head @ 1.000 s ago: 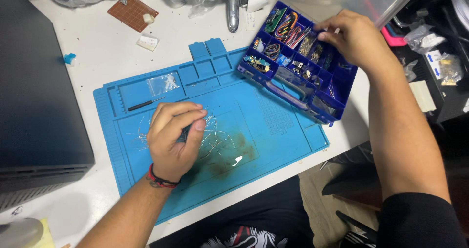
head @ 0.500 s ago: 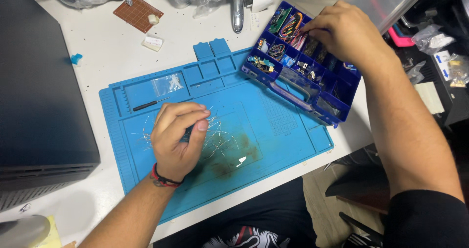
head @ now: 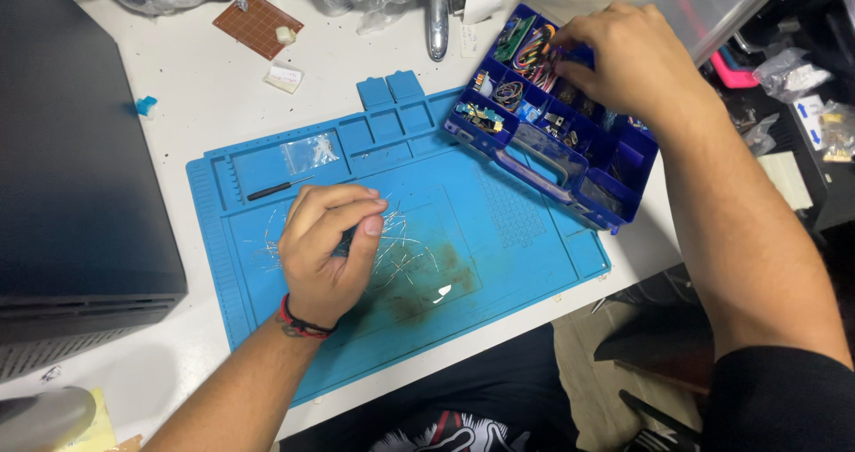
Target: The person repeatedly strips the insulation from small wire pieces by hand. They pull the insulation off each wire and place the stripped pieces into a blue compartmentalized parts organizer on the workbench.
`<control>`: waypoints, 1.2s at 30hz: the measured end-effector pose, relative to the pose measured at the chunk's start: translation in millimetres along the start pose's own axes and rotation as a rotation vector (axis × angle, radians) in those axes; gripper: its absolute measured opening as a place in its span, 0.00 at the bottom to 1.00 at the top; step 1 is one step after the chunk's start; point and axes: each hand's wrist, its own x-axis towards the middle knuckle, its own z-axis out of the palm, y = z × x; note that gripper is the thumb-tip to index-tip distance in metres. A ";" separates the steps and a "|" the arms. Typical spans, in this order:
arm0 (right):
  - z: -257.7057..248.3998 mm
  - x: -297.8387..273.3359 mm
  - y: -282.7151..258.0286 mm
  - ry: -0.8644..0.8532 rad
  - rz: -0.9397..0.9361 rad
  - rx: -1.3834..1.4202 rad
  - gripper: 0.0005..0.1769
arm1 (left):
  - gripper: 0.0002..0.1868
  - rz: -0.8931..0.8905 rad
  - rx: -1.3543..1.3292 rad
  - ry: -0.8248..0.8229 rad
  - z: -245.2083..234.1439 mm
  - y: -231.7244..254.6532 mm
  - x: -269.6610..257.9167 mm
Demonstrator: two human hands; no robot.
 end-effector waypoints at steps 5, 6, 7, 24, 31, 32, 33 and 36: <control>-11.1 -8.7 -20.0 0.083 -0.060 0.155 0.13 | 0.09 -0.001 -0.008 -0.004 -0.8 -1.5 2.2; -9.9 -10.7 -22.4 0.065 -0.055 0.152 0.14 | 0.09 -0.007 -0.011 -0.008 -0.7 -1.0 1.4; -7.8 -11.7 -24.1 0.061 -0.057 0.155 0.14 | 0.09 -0.011 -0.009 -0.009 -1.9 -0.2 0.2; 5.9 -18.1 -15.0 0.010 -0.057 0.256 0.12 | 0.08 -0.007 0.007 -0.011 -3.1 -2.7 2.9; 9.9 -14.5 -10.6 0.007 -0.071 -0.030 0.14 | 0.09 -0.001 0.025 0.004 -3.2 -4.8 6.9; 14.1 -13.4 -8.9 0.004 -0.092 -0.021 0.13 | 0.09 0.005 0.022 0.013 -4.3 -4.5 7.0; 18.2 -12.5 -7.4 0.002 -0.113 -0.012 0.14 | 0.08 0.011 0.020 0.021 -5.6 -4.2 7.1; 24.6 -8.1 7.9 0.001 -0.158 0.171 0.12 | 0.07 -0.005 0.012 0.045 -9.6 -4.1 11.0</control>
